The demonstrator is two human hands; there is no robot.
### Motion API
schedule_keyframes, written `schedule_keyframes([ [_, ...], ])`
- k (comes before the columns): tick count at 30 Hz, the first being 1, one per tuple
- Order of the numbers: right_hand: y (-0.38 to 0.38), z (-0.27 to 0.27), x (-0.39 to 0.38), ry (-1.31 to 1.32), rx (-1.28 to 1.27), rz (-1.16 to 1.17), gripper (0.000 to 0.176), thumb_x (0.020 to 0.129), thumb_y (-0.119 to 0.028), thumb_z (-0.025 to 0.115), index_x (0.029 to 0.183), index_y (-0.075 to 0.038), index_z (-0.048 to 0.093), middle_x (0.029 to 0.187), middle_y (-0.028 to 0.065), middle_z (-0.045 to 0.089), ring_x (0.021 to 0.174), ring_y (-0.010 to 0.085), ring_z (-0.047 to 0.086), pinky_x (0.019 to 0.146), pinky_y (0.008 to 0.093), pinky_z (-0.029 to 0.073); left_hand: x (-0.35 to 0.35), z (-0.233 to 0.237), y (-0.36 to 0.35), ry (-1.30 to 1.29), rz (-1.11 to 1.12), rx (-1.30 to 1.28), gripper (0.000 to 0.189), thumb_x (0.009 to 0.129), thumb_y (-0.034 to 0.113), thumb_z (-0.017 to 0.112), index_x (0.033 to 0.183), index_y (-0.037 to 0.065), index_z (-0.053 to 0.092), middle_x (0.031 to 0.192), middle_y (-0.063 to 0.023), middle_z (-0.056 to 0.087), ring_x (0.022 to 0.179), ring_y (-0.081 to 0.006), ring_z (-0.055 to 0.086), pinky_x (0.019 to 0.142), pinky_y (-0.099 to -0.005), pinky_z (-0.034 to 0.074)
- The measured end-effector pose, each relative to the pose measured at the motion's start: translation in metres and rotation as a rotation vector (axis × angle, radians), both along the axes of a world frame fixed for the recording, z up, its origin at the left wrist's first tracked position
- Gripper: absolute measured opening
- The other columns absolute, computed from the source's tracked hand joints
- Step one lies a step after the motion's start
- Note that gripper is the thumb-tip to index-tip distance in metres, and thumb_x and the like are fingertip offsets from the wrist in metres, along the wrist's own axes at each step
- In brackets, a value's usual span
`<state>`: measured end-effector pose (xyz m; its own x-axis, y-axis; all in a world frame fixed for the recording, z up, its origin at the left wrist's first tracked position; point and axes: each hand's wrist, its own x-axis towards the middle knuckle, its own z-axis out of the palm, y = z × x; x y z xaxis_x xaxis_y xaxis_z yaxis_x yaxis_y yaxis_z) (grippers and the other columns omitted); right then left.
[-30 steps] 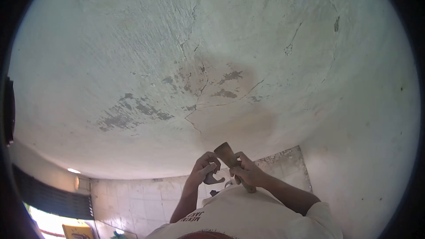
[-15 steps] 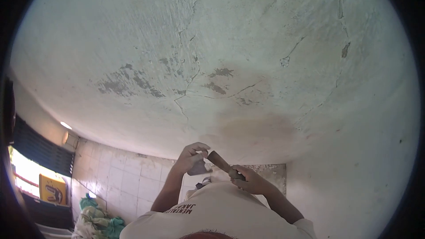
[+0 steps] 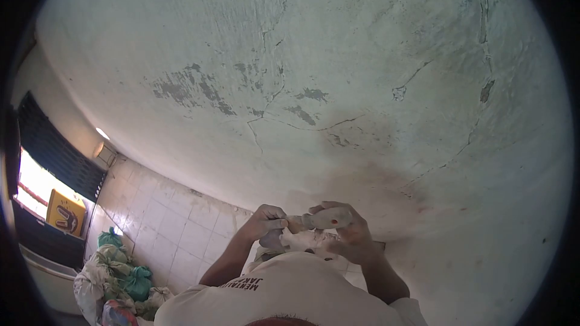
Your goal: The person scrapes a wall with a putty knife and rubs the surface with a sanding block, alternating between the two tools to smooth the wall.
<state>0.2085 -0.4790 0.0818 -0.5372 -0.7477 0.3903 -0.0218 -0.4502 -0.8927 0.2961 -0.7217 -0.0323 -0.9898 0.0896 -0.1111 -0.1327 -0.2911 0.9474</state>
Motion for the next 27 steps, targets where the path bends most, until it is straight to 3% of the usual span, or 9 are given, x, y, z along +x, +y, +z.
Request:
schedule_keyframes([
  [2,-0.015,-0.008,-0.011,0.385,0.070,-0.132,0.037,0.083,-0.004,0.073,0.114,-0.003,0.054,0.103,0.0111,0.061,0.089,0.0207,0.059,0.079,0.0342,0.049,0.000,0.012,0.011,0.005,0.017,0.045,0.006,0.085,0.006,0.071,0.083,0.001,0.068,0.079,-0.0032,0.068,0.069,-0.0078,0.061,0.062,-0.0229,0.050],
  [6,-0.041,0.015,-0.008,0.168,-0.061,0.047,0.024,0.090,-0.013,0.068,0.087,-0.009,0.044,0.075,0.0054,0.055,0.077,0.0187,0.054,0.073,0.0352,0.046,-0.002,0.015,0.013,0.105,0.049,0.040,0.006,0.087,0.006,0.069,0.084,0.002,0.067,0.080,-0.0035,0.068,0.072,-0.0082,0.061,0.064,-0.0214,0.049],
  [9,-0.048,0.032,-0.017,0.067,-0.267,0.101,0.024,0.085,-0.004,0.071,0.084,-0.007,0.047,0.075,0.0049,0.055,0.069,0.0170,0.053,0.061,0.0325,0.045,0.000,0.015,0.009,0.121,0.155,0.062,0.008,0.090,0.008,0.066,0.084,0.002,0.065,0.077,-0.0023,0.066,0.072,-0.0081,0.061,0.065,-0.0205,0.048],
  [12,-0.050,0.053,-0.047,0.300,-0.530,0.053,0.027,0.086,-0.011,0.073,0.084,-0.008,0.046,0.064,0.0030,0.050,0.054,0.0159,0.047,0.051,0.0333,0.040,0.002,0.007,0.005,0.054,0.497,0.158,0.020,0.096,0.018,0.059,0.081,0.004,0.060,0.071,-0.0020,0.060,0.061,-0.0080,0.055,0.056,-0.0220,0.045],
  [15,-0.052,0.093,-0.050,0.494,-0.528,-0.049,0.040,0.088,-0.029,0.072,0.079,-0.012,0.037,0.057,0.0000,0.041,0.051,0.0138,0.040,0.052,0.0342,0.039,0.008,-0.017,-0.010,-0.064,0.749,0.227,0.034,0.101,0.031,0.050,0.078,0.007,0.056,0.065,0.0019,0.050,0.056,-0.0063,0.046,0.051,-0.0227,0.040],
  [18,-0.080,0.107,-0.053,0.539,-0.696,-0.091,0.024,0.088,-0.010,0.068,0.082,-0.006,0.045,0.057,0.0014,0.046,0.045,0.0158,0.040,0.043,0.0307,0.035,0.013,-0.023,-0.016,-0.101,0.861,0.277,0.041,0.102,0.042,0.045,0.075,0.011,0.051,0.063,0.0030,0.043,0.053,-0.0065,0.042,0.049,-0.0234,0.038],
  [22,-0.110,0.099,-0.069,0.678,-0.657,-0.273,0.024,0.088,-0.007,0.065,0.078,-0.006,0.044,0.058,0.0025,0.048,0.045,0.0163,0.043,0.040,0.0298,0.034,0.007,-0.023,-0.016,-0.119,0.947,0.370,0.041,0.102,0.044,0.045,0.076,0.012,0.050,0.062,0.0026,0.042,0.052,-0.0071,0.040,0.048,-0.0239,0.038],
  [25,-0.111,0.095,-0.082,0.813,-0.588,-0.245,0.025,0.087,-0.006,0.065,0.077,-0.006,0.043,0.058,0.0029,0.048,0.044,0.0164,0.042,0.040,0.0298,0.034,0.002,-0.024,-0.017,-0.143,0.943,0.376,0.041,0.101,0.044,0.045,0.076,0.012,0.050,0.062,0.0029,0.043,0.052,-0.0069,0.042,0.048,-0.0238,0.039],
  [27,-0.108,0.100,-0.068,0.841,-0.710,-0.249,0.026,0.087,-0.007,0.067,0.077,-0.006,0.043,0.057,0.0032,0.048,0.044,0.0167,0.043,0.040,0.0302,0.037,-0.001,-0.025,-0.019,-0.142,0.953,0.389,0.041,0.100,0.044,0.049,0.074,0.013,0.050,0.061,0.0037,0.043,0.052,-0.0064,0.043,0.047,-0.0234,0.039],
])
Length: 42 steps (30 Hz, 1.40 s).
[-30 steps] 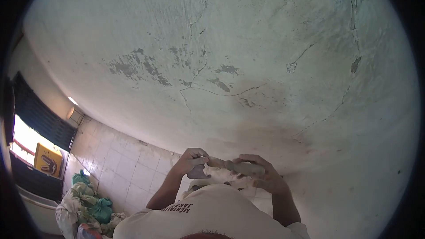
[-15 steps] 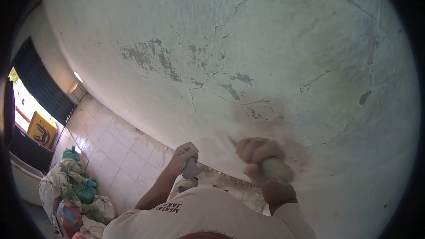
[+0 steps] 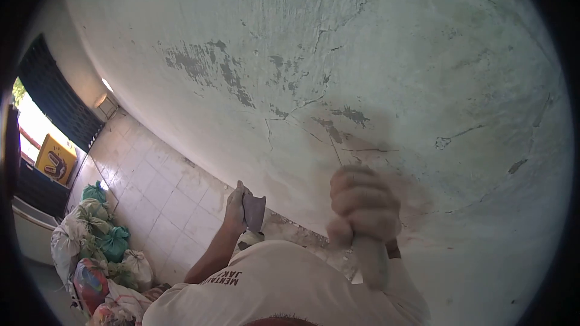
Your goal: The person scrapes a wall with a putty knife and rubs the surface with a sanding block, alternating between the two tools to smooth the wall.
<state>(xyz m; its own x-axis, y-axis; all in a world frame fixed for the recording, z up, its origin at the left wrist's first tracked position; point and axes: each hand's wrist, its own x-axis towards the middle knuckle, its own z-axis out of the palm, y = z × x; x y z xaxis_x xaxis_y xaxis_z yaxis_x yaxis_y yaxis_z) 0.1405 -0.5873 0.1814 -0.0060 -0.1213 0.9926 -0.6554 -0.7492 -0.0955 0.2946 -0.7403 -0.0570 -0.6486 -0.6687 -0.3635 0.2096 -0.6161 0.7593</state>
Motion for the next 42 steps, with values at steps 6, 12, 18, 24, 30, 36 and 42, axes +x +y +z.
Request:
schedule_keyframes([
  [6,0.002,-0.006,0.000,0.011,0.099,-0.138,0.031,0.084,-0.014,0.074,0.079,-0.007,0.044,0.063,0.0035,0.051,0.048,0.0208,0.049,0.047,0.0344,0.048,-0.002,-0.002,-0.007,0.017,0.015,0.008,0.041,0.099,0.044,0.051,0.073,0.013,0.049,0.061,0.0043,0.043,0.051,-0.0063,0.043,0.047,-0.0232,0.039],
  [12,-0.001,-0.002,0.008,0.173,0.076,-0.307,0.022,0.093,-0.017,0.059,0.086,-0.009,0.040,0.060,0.0044,0.048,0.043,0.0159,0.043,0.039,0.0336,0.041,-0.003,-0.005,-0.011,0.019,0.007,0.014,0.040,0.100,0.043,0.050,0.073,0.013,0.050,0.060,0.0042,0.044,0.050,-0.0065,0.044,0.047,-0.0235,0.040],
  [18,0.007,-0.003,0.018,0.166,-0.013,-0.197,0.023,0.092,-0.013,0.060,0.086,-0.009,0.039,0.063,0.0042,0.047,0.048,0.0155,0.042,0.046,0.0350,0.044,-0.005,-0.008,-0.012,0.002,0.007,0.019,0.041,0.100,0.042,0.049,0.071,0.013,0.049,0.059,0.0039,0.045,0.050,-0.0068,0.044,0.046,-0.0239,0.041],
  [24,-0.001,-0.004,0.008,0.100,0.144,-0.234,0.021,0.095,-0.018,0.056,0.089,-0.009,0.039,0.063,0.0041,0.049,0.049,0.0167,0.043,0.046,0.0357,0.044,-0.005,-0.004,-0.011,-0.009,0.026,0.035,0.042,0.100,0.042,0.049,0.070,0.014,0.048,0.059,0.0040,0.044,0.050,-0.0066,0.044,0.046,-0.0241,0.041],
  [30,-0.007,0.010,0.007,0.122,0.224,-0.279,0.020,0.095,-0.018,0.055,0.091,-0.009,0.038,0.065,0.0049,0.051,0.050,0.0169,0.044,0.045,0.0348,0.043,-0.002,-0.005,-0.009,-0.014,0.047,0.062,0.042,0.101,0.041,0.049,0.069,0.014,0.047,0.058,0.0044,0.043,0.050,-0.0064,0.044,0.046,-0.0239,0.041],
  [36,0.000,0.004,0.020,0.114,0.103,-0.419,0.018,0.095,-0.018,0.053,0.090,-0.010,0.038,0.062,0.0043,0.049,0.047,0.0170,0.042,0.046,0.0335,0.042,-0.002,-0.004,-0.010,-0.017,0.051,0.055,0.041,0.101,0.040,0.049,0.068,0.015,0.047,0.058,0.0044,0.042,0.050,-0.0065,0.043,0.046,-0.0241,0.040],
  [42,-0.014,0.000,0.013,-0.038,0.065,-0.245,0.022,0.092,-0.015,0.056,0.077,-0.008,0.041,0.065,0.0038,0.050,0.048,0.0175,0.044,0.045,0.0335,0.042,0.001,-0.011,-0.011,0.019,0.039,0.060,0.040,0.101,0.038,0.048,0.070,0.014,0.048,0.060,0.0037,0.042,0.052,-0.0069,0.043,0.048,-0.0243,0.041],
])
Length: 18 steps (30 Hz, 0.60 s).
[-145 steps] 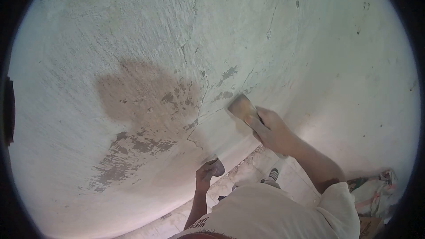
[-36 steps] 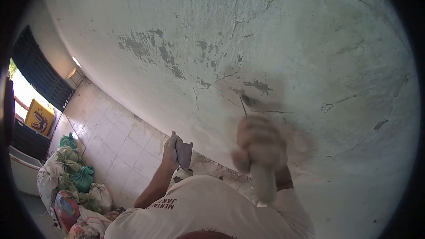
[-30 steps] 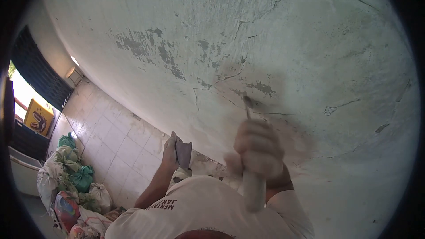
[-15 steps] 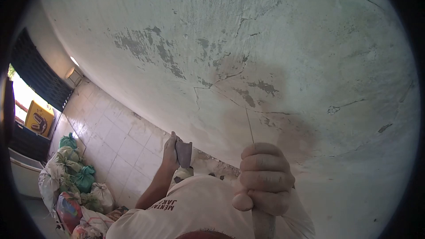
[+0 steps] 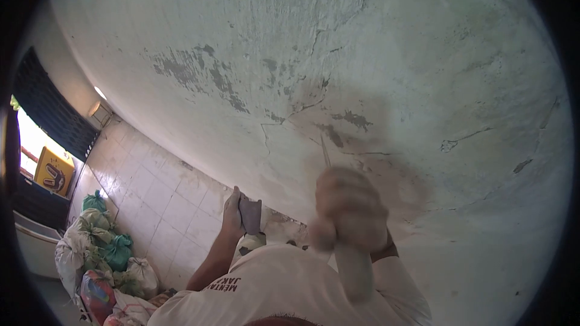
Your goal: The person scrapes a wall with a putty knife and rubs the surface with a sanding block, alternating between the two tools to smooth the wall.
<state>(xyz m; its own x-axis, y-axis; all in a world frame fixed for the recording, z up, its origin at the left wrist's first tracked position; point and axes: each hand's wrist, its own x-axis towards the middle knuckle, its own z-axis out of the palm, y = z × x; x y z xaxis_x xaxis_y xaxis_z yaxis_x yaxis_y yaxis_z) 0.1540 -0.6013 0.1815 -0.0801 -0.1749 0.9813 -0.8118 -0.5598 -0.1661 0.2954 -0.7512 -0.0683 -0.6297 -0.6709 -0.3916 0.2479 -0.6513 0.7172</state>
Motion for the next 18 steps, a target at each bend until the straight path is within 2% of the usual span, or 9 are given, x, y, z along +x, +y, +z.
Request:
schedule_keyframes([
  [2,-0.001,-0.005,0.015,0.022,-0.349,0.100,0.027,0.085,-0.004,0.065,0.071,-0.008,0.042,0.064,0.0042,0.051,0.050,0.0197,0.049,0.044,0.0349,0.043,0.001,-0.006,0.000,0.025,-0.014,0.021,0.036,0.101,0.037,0.049,0.074,0.013,0.050,0.065,0.0023,0.046,0.056,-0.0083,0.048,0.052,-0.0254,0.044],
  [3,0.001,-0.002,0.019,-0.009,-0.343,0.104,0.030,0.082,0.000,0.063,0.065,-0.006,0.041,0.063,0.0039,0.048,0.049,0.0207,0.048,0.044,0.0364,0.042,0.003,-0.009,-0.001,0.043,-0.031,0.045,0.034,0.101,0.037,0.049,0.078,0.012,0.051,0.069,0.0010,0.050,0.061,-0.0095,0.052,0.056,-0.0264,0.048],
  [5,0.006,0.009,0.002,-0.068,0.073,0.007,0.029,0.082,0.000,0.065,0.065,-0.006,0.042,0.062,0.0045,0.047,0.047,0.0205,0.047,0.044,0.0376,0.045,0.010,-0.019,-0.004,0.086,-0.089,0.060,0.030,0.101,0.036,0.050,0.083,0.012,0.053,0.076,-0.0006,0.055,0.067,-0.0108,0.057,0.062,-0.0284,0.053],
  [8,-0.001,0.001,0.001,-0.079,0.039,0.040,0.026,0.078,0.002,0.067,0.066,-0.004,0.044,0.063,0.0048,0.047,0.050,0.0210,0.049,0.047,0.0376,0.045,0.009,-0.017,-0.001,0.052,-0.063,0.050,0.029,0.101,0.035,0.049,0.084,0.012,0.053,0.076,-0.0001,0.055,0.067,-0.0106,0.057,0.063,-0.0278,0.053],
  [11,-0.003,-0.007,0.016,0.001,-0.313,0.151,0.026,0.077,0.002,0.069,0.070,-0.004,0.045,0.065,0.0059,0.050,0.052,0.0226,0.050,0.045,0.0356,0.041,0.003,0.000,0.004,0.005,0.039,0.053,0.038,0.101,0.036,0.049,0.071,0.013,0.048,0.062,0.0032,0.043,0.053,-0.0075,0.043,0.048,-0.0252,0.041],
  [14,0.013,0.015,-0.004,0.128,0.210,-0.141,0.026,0.080,0.000,0.070,0.081,-0.003,0.044,0.067,0.0070,0.051,0.049,0.0219,0.048,0.043,0.0355,0.042,0.003,0.000,0.006,0.008,0.044,0.066,0.037,0.101,0.035,0.049,0.071,0.014,0.048,0.061,0.0033,0.043,0.052,-0.0075,0.043,0.048,-0.0254,0.041],
  [15,-0.007,-0.004,-0.005,-0.056,0.020,0.040,0.028,0.080,-0.002,0.071,0.088,-0.004,0.044,0.068,0.0071,0.052,0.050,0.0227,0.049,0.043,0.0346,0.042,0.004,-0.001,0.006,-0.003,0.034,0.058,0.037,0.101,0.034,0.049,0.071,0.014,0.048,0.061,0.0033,0.043,0.052,-0.0075,0.043,0.048,-0.0253,0.041],
  [18,0.005,0.003,-0.001,0.133,-0.057,0.107,0.028,0.080,0.000,0.070,0.088,-0.005,0.044,0.068,0.0065,0.052,0.050,0.0216,0.048,0.044,0.0328,0.042,0.003,0.000,0.004,-0.016,0.020,0.040,0.036,0.101,0.033,0.049,0.071,0.014,0.048,0.061,0.0033,0.043,0.052,-0.0074,0.044,0.048,-0.0251,0.042],
])
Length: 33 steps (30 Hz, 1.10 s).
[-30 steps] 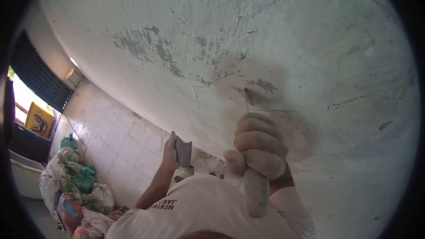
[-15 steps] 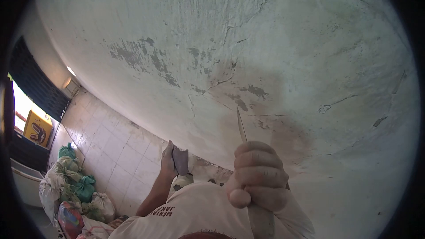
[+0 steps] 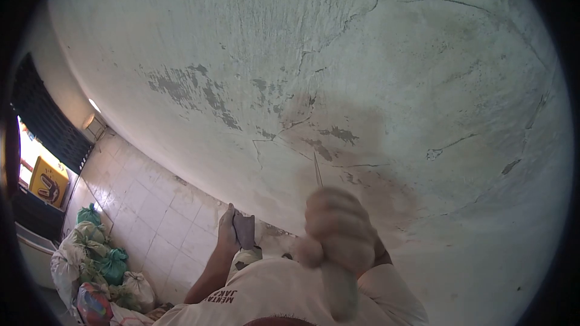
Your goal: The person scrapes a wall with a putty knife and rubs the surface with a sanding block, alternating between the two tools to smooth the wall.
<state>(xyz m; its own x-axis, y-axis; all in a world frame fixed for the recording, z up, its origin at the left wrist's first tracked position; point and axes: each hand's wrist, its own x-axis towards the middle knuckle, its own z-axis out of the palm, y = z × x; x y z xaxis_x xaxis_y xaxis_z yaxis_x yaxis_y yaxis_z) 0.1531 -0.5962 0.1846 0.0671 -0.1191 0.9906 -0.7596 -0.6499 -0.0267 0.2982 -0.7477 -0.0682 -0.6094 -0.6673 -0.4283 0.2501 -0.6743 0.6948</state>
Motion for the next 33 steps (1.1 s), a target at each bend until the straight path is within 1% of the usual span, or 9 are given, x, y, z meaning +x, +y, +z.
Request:
schedule_keyframes([
  [5,-0.013,0.003,-0.002,-0.084,0.044,-0.169,0.022,0.095,-0.016,0.056,0.090,-0.005,0.038,0.060,0.0068,0.047,0.041,0.0138,0.039,0.038,0.0306,0.032,-0.001,-0.002,0.002,0.024,-0.005,0.030,0.036,0.101,0.032,0.050,0.070,0.014,0.048,0.062,0.0036,0.044,0.052,-0.0070,0.044,0.049,-0.0251,0.042],
  [8,-0.018,-0.001,0.004,-0.026,-0.163,-0.147,0.024,0.094,-0.015,0.058,0.087,-0.004,0.038,0.060,0.0063,0.047,0.042,0.0133,0.039,0.038,0.0306,0.032,-0.003,0.003,0.004,0.003,-0.012,0.025,0.036,0.101,0.032,0.050,0.070,0.015,0.047,0.062,0.0037,0.044,0.052,-0.0068,0.044,0.049,-0.0248,0.042],
  [12,0.007,0.001,0.010,-0.026,-0.028,-0.061,0.032,0.078,0.002,0.071,0.089,-0.007,0.043,0.068,0.0074,0.052,0.051,0.0232,0.050,0.043,0.0354,0.043,-0.003,-0.009,0.003,0.011,-0.013,0.022,0.035,0.101,0.032,0.050,0.070,0.015,0.048,0.063,0.0038,0.044,0.053,-0.0069,0.045,0.049,-0.0250,0.044],
  [15,0.005,0.005,-0.003,-0.082,0.225,-0.168,0.031,0.078,0.000,0.072,0.085,-0.008,0.043,0.067,0.0077,0.053,0.048,0.0225,0.048,0.044,0.0355,0.044,0.000,-0.002,0.007,0.019,-0.044,0.009,0.035,0.101,0.032,0.050,0.071,0.015,0.047,0.063,0.0038,0.044,0.054,-0.0069,0.046,0.050,-0.0255,0.044],
  [19,0.001,-0.004,0.004,-0.035,-0.002,-0.012,0.031,0.080,0.003,0.069,0.089,-0.007,0.041,0.065,0.0076,0.051,0.047,0.0219,0.047,0.042,0.0347,0.040,-0.001,0.002,0.008,0.008,-0.030,0.003,0.035,0.101,0.033,0.050,0.070,0.015,0.047,0.063,0.0037,0.044,0.055,-0.0069,0.047,0.050,-0.0255,0.044],
  [22,0.006,0.009,-0.003,-0.029,0.175,-0.137,0.024,0.087,-0.004,0.063,0.086,-0.005,0.039,0.063,0.0072,0.049,0.047,0.0187,0.043,0.041,0.0338,0.036,-0.003,0.004,0.010,-0.001,-0.032,0.011,0.035,0.101,0.033,0.050,0.070,0.015,0.047,0.063,0.0036,0.045,0.055,-0.0071,0.047,0.050,-0.0252,0.045],
  [25,-0.010,0.001,0.010,-0.172,-0.002,-0.097,0.031,0.096,-0.018,0.056,0.073,-0.006,0.039,0.061,0.0044,0.044,0.049,0.0150,0.036,0.043,0.0335,0.033,0.001,-0.012,0.004,0.057,-0.109,-0.016,0.032,0.100,0.035,0.050,0.078,0.013,0.050,0.068,0.0013,0.048,0.059,-0.0090,0.051,0.054,-0.0260,0.048],
  [30,0.001,0.003,-0.006,-0.056,0.037,-0.084,0.026,0.085,0.000,0.067,0.081,-0.007,0.042,0.061,0.0058,0.051,0.046,0.0189,0.045,0.040,0.0336,0.038,0.001,-0.006,0.009,0.090,-0.115,-0.049,0.030,0.100,0.037,0.051,0.083,0.012,0.051,0.069,0.0004,0.051,0.060,-0.0098,0.054,0.053,-0.0259,0.048],
  [33,-0.006,0.000,-0.005,-0.086,0.016,-0.075,0.024,0.087,-0.003,0.067,0.083,-0.006,0.043,0.059,0.0039,0.049,0.043,0.0166,0.042,0.038,0.0303,0.035,-0.004,-0.001,0.016,0.105,-0.107,-0.134,0.023,0.097,0.027,0.058,0.081,0.013,0.049,0.067,0.0017,0.049,0.057,-0.0086,0.050,0.050,-0.0239,0.045],
])
